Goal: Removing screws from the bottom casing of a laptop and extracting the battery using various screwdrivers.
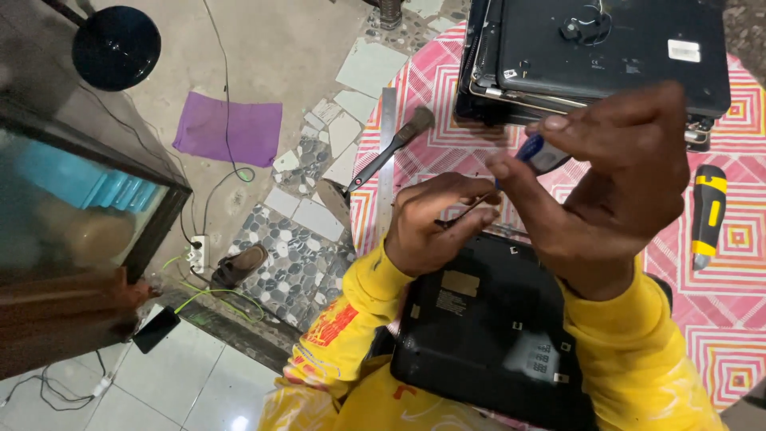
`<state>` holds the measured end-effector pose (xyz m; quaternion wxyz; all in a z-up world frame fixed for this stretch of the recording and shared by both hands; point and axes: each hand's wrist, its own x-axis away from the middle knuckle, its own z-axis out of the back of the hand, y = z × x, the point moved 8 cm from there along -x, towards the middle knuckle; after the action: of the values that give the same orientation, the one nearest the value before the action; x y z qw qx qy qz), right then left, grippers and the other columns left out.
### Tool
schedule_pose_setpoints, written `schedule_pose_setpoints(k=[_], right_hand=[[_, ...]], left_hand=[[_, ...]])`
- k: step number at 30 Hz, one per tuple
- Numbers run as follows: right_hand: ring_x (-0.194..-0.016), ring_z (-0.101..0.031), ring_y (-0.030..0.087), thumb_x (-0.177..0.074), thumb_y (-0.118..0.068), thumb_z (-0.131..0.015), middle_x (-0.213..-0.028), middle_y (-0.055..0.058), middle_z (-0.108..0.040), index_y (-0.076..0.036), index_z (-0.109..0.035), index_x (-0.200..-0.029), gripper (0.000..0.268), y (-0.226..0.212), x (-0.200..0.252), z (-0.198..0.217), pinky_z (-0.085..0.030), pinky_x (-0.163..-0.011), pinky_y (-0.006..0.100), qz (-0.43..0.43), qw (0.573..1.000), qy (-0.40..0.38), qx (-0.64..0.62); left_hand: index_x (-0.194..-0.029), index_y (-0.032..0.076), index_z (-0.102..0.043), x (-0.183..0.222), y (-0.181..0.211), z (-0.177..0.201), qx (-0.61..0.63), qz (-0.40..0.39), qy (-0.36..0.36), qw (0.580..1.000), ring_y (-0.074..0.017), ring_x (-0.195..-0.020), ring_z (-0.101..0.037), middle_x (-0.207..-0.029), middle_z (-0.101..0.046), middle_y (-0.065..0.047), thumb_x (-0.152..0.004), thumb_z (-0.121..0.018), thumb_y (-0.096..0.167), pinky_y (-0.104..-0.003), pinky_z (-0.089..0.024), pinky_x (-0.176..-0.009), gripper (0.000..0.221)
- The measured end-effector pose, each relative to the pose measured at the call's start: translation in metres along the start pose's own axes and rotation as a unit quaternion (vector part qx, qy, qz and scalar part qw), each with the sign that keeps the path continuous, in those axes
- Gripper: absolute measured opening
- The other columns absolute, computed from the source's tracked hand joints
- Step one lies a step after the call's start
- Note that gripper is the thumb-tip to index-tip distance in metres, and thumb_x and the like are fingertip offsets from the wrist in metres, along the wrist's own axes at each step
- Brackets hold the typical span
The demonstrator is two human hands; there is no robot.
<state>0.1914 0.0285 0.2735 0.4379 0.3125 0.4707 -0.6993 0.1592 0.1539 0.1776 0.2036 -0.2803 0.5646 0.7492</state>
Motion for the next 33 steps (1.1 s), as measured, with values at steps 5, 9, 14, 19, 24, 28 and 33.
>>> schedule_pose_setpoints(k=[5,9,14,19,24,28,33], right_hand=[[-0.108,-0.05,0.024,-0.099,-0.026,-0.059,-0.124,0.017,-0.043,0.003,-0.041,-0.136,0.05,0.026,0.033,-0.016,-0.049,-0.09,0.03,-0.209,0.955,-0.039,-0.209],[-0.103,-0.072,0.028,-0.098,-0.011,-0.062,-0.119,0.019,-0.071,0.005,-0.066,-0.111,0.021,0.039,0.053,-0.033,-0.056,-0.091,0.036,-0.191,0.961,-0.171,-0.102],[-0.089,-0.067,0.021,-0.085,-0.006,-0.085,-0.099,0.016,-0.072,0.005,-0.07,-0.101,0.024,0.052,0.061,-0.024,-0.052,-0.081,0.033,-0.202,0.974,-0.09,-0.048],[-0.093,-0.07,0.024,-0.091,-0.011,-0.075,-0.105,0.015,-0.072,0.004,-0.069,-0.11,0.025,0.043,0.05,-0.035,-0.054,-0.088,0.034,-0.191,0.964,-0.164,-0.081],[-0.078,-0.069,0.03,-0.09,-0.01,-0.076,-0.084,0.014,-0.069,0.001,-0.072,-0.091,0.012,0.042,0.054,-0.034,-0.051,-0.074,0.039,-0.099,0.982,-0.159,-0.04],[-0.068,-0.067,0.03,-0.084,-0.005,-0.083,-0.072,0.012,-0.065,0.0,-0.074,-0.09,0.012,0.045,0.051,-0.031,-0.055,-0.068,0.04,-0.1,0.983,-0.14,-0.063],[-0.07,-0.068,0.032,-0.089,-0.002,-0.079,-0.074,0.012,-0.065,-0.001,-0.073,-0.09,0.006,0.041,0.05,-0.032,-0.055,-0.069,0.039,-0.102,0.981,-0.146,-0.072]], left_hand=[[-0.106,-0.001,-0.065,0.002,-0.007,0.003,0.04,0.018,-0.027,0.999,-0.0258,-0.089,-0.073,-0.098,-0.072,-0.011,-0.105,-0.05,0.019,-0.035,-0.056,-0.085,0.025],[-0.107,-0.001,-0.062,0.011,-0.031,-0.003,0.055,0.057,-0.082,0.993,-0.0221,-0.077,-0.058,-0.085,-0.058,-0.009,-0.106,-0.046,0.027,-0.036,-0.046,-0.074,0.032],[-0.105,0.004,-0.069,0.014,-0.032,0.002,0.025,0.03,0.006,0.999,-0.0243,-0.091,-0.075,-0.101,-0.074,-0.01,-0.096,-0.069,0.013,-0.034,-0.059,-0.086,0.013],[-0.11,-0.001,-0.064,0.021,-0.042,-0.006,0.067,0.048,-0.043,0.996,-0.0291,-0.093,-0.071,-0.102,-0.07,-0.016,-0.106,-0.049,0.021,-0.038,-0.056,-0.087,0.027],[-0.086,0.005,-0.071,0.016,-0.035,0.002,0.054,-0.023,0.054,0.997,-0.0366,-0.08,-0.072,-0.086,-0.073,-0.013,-0.095,-0.068,0.015,-0.042,-0.058,-0.075,0.013],[-0.094,0.003,-0.072,0.008,-0.023,0.002,0.082,-0.028,0.034,0.996,-0.041,-0.089,-0.072,-0.09,-0.073,-0.014,-0.1,-0.059,0.011,-0.047,-0.058,-0.077,0.017],[-0.096,0.003,-0.071,0.021,-0.038,0.01,0.035,-0.043,0.084,0.995,-0.0363,-0.081,-0.072,-0.089,-0.072,-0.013,-0.09,-0.075,0.013,-0.044,-0.057,-0.076,0.012]])
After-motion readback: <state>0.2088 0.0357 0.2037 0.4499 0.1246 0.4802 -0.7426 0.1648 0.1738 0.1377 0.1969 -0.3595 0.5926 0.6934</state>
